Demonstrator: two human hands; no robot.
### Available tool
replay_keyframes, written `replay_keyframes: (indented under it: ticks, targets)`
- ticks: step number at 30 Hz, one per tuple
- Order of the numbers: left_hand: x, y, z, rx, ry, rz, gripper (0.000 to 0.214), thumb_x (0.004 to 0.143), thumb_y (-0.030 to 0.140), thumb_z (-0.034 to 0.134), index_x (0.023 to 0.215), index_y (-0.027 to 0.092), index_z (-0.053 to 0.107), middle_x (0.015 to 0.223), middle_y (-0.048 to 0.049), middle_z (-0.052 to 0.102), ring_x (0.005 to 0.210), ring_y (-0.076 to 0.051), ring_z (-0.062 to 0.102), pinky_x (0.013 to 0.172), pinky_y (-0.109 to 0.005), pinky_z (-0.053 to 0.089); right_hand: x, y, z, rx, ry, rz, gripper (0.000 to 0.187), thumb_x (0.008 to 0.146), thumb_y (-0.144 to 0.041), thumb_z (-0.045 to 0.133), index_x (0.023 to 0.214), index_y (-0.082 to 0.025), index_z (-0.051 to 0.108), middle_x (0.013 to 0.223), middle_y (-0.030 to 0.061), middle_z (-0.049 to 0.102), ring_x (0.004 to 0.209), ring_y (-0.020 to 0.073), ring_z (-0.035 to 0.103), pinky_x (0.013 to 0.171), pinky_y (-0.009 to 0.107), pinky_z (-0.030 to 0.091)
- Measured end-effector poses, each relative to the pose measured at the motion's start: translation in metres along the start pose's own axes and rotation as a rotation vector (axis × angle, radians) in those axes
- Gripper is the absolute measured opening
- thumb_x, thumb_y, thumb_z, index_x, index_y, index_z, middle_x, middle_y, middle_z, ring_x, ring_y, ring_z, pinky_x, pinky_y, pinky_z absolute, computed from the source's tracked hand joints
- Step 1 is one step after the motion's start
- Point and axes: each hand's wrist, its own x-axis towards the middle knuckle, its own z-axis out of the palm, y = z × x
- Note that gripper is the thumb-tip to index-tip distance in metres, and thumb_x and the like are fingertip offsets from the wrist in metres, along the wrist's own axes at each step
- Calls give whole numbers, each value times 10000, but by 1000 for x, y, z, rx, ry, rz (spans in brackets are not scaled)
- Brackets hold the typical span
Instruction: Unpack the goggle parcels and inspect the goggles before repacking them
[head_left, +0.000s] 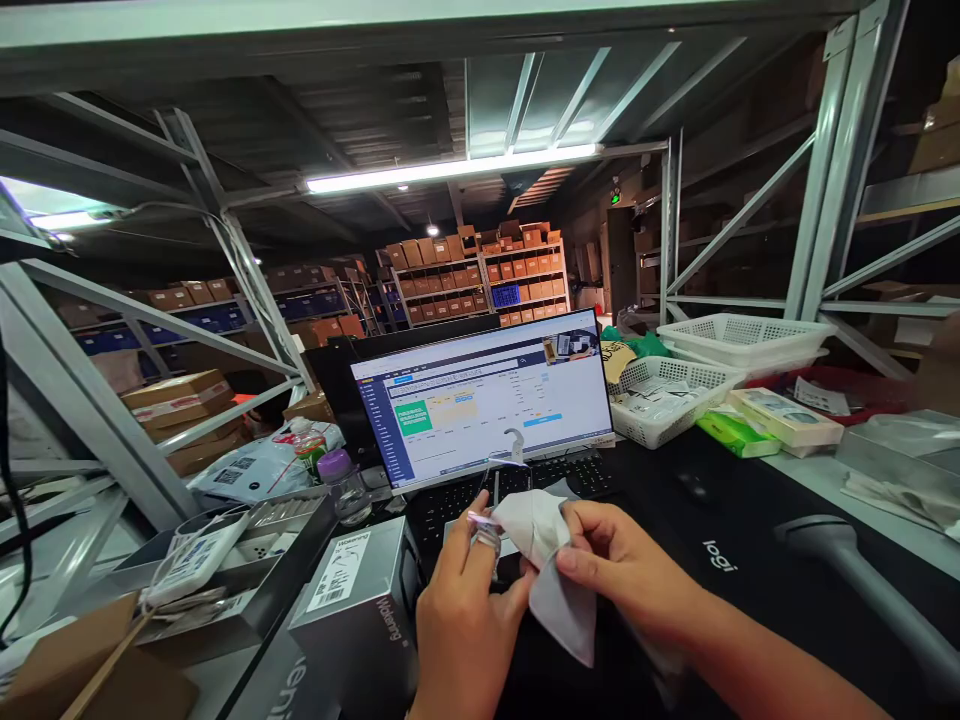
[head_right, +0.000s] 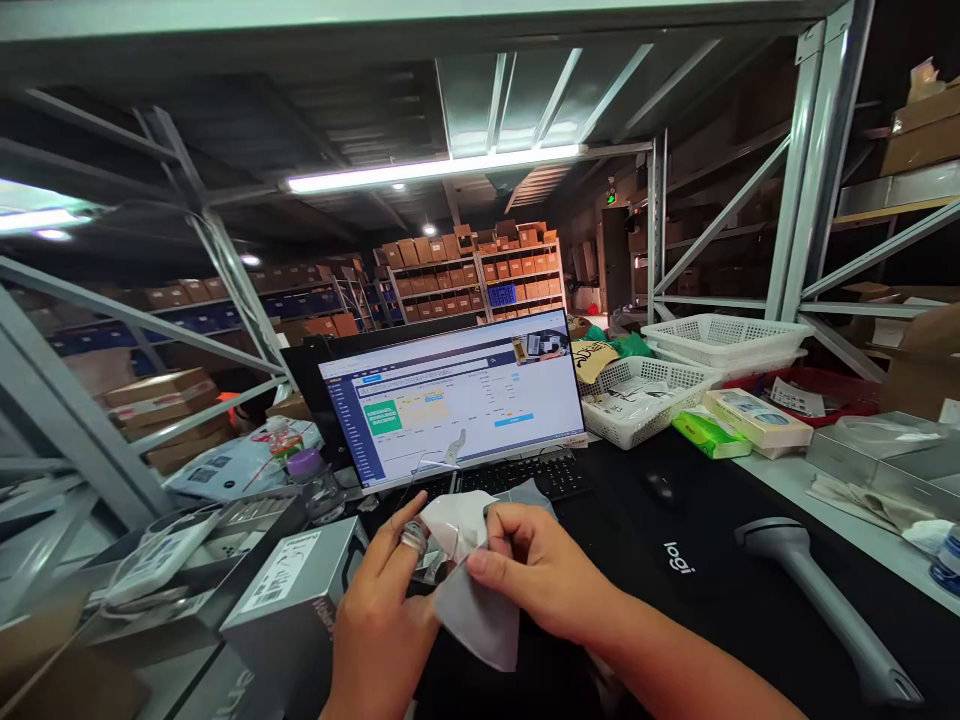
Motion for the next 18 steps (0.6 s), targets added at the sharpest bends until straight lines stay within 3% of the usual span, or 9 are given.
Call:
replay_keyframes:
  ticks: [3, 5, 9, 11, 13, 15, 18]
  targets:
    - [-1, 0, -2, 7, -15, 0, 272, 837, 234, 660, 1108, 247, 674, 1411, -93, 583, 1168, -307, 637, 917, -391, 564, 1, -4, -4, -17, -161, -22, 348, 767, -445, 758, 712, -193, 525, 734, -6, 543, 675, 134, 447, 611, 253, 358]
    - [-3, -1, -2, 29, -19, 22, 289, 847, 218, 632, 1131, 252, 671, 1417, -93, 577, 1157, -296, 646, 890, -377, 579, 2, -4, -3, -75, -173, -13, 227, 742, -328, 759, 730, -189, 580, 754, -3, 579, 681, 136, 476, 617, 254, 368]
    - [-7, 0, 4, 140, -20, 132, 273, 860, 187, 593, 1120, 219, 668, 1394, -103, 596, 1062, -248, 699, 710, -293, 614, 1, 9, 9, -297, 157, -10, 244, 690, -238, 794, 620, -188, 566, 611, -47, 556, 586, 104, 442, 564, 238, 316]
    - [-7, 2, 8, 189, -2, 193, 268, 868, 150, 568, 1114, 193, 665, 1355, -111, 625, 1055, -233, 705, 730, -284, 619, 1, 15, 14, -418, 292, -41, 289, 683, -254, 817, 574, -182, 559, 561, -54, 544, 551, 94, 429, 555, 242, 299]
    - [-5, 3, 9, 198, 20, 249, 298, 871, 113, 548, 1145, 172, 651, 1322, -119, 646, 1089, -231, 693, 807, -301, 617, 1, 17, 13, -433, 328, -24, 313, 669, -284, 840, 559, -182, 565, 541, -54, 542, 531, 91, 419, 537, 243, 288]
    - [-2, 6, 9, 161, 25, 311, 334, 867, 104, 550, 1185, 159, 633, 1300, -120, 660, 1124, -232, 677, 876, -321, 607, 5, 13, 4, -305, 346, 32, 371, 604, -318, 887, 549, -184, 545, 539, -53, 534, 533, 92, 413, 517, 235, 285]
    - [0, 11, 9, 74, -26, 366, 344, 834, 72, 557, 1152, 173, 641, 1331, -106, 645, 1179, -225, 646, 938, -319, 586, 16, 3, -15, 68, 406, 134, 506, 509, -350, 936, 567, -196, 458, 538, -69, 510, 517, 85, 406, 493, 215, 295]
